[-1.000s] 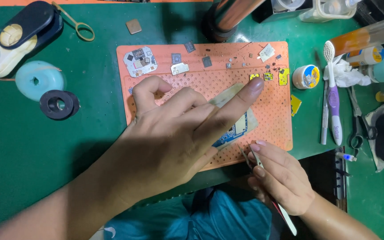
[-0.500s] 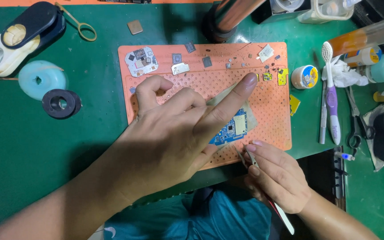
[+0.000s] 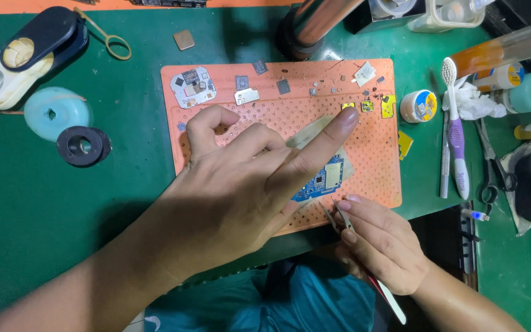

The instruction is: The person cleans a small blue circuit board by first wiping it with a white tissue, then inspecting it with a magnifying glass, and finally scrubbing it with a purple toothbrush. The person handles the board and tools over a green workbench with an orange mat.

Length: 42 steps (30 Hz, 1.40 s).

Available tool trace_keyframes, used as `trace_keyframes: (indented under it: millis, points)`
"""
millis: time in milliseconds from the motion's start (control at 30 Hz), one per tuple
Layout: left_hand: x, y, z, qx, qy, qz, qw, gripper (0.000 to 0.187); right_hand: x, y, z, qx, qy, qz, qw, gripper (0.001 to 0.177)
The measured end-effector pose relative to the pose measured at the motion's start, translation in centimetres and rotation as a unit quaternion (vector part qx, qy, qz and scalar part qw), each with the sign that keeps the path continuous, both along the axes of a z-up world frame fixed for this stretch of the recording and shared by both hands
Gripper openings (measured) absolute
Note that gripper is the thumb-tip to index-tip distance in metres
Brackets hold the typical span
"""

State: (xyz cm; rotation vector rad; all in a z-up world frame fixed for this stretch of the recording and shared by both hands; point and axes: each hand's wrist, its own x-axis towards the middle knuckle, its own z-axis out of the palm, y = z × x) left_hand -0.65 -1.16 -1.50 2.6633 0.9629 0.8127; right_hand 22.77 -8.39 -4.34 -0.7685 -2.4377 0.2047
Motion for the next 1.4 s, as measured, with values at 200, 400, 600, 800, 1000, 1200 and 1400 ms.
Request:
trace_keyframes:
  millis: [200,400,600,800,1000,1200,1400]
  points:
    - [0.1,0.0,0.0,0.023,0.005,0.013,1.000,0.068,0.0,0.1,0.1,0.001,0.002,0.014,1.000,0.023]
    - [0.1,0.2,0.0,0.013,-0.007,0.004,1.000,0.051,0.1,0.1,0.0,-0.003,0.012,0.012,1.000,0.024]
    - [0.0,0.1,-0.2,-0.008,-0.015,-0.010,1.000,0.064,2.5,-1.1,0.0,-0.052,-0.016,-0.014,0.998,0.035]
    - [0.3,0.4,0.1,-0.101,0.038,-0.036,0.993,0.080,4.1,-0.3,5.7,0.087,0.111,-0.227,0.964,0.027]
    - [0.5,0.2,0.0,-0.054,0.048,-0.011,0.997,0.092,7.6,1.6,8.8,-0.274,-0.283,-0.570,0.721,0.025]
    - [1.0,0.3,0.6,-0.054,0.046,-0.016,0.997,0.097,12.3,1.3,5.1,-0.221,-0.285,-0.548,0.754,0.032]
    - [-0.9,0.0,-0.8,0.021,-0.071,-0.020,0.997,0.076,21.9,1.6,-3.5,-0.057,-0.011,-0.447,0.893,0.019]
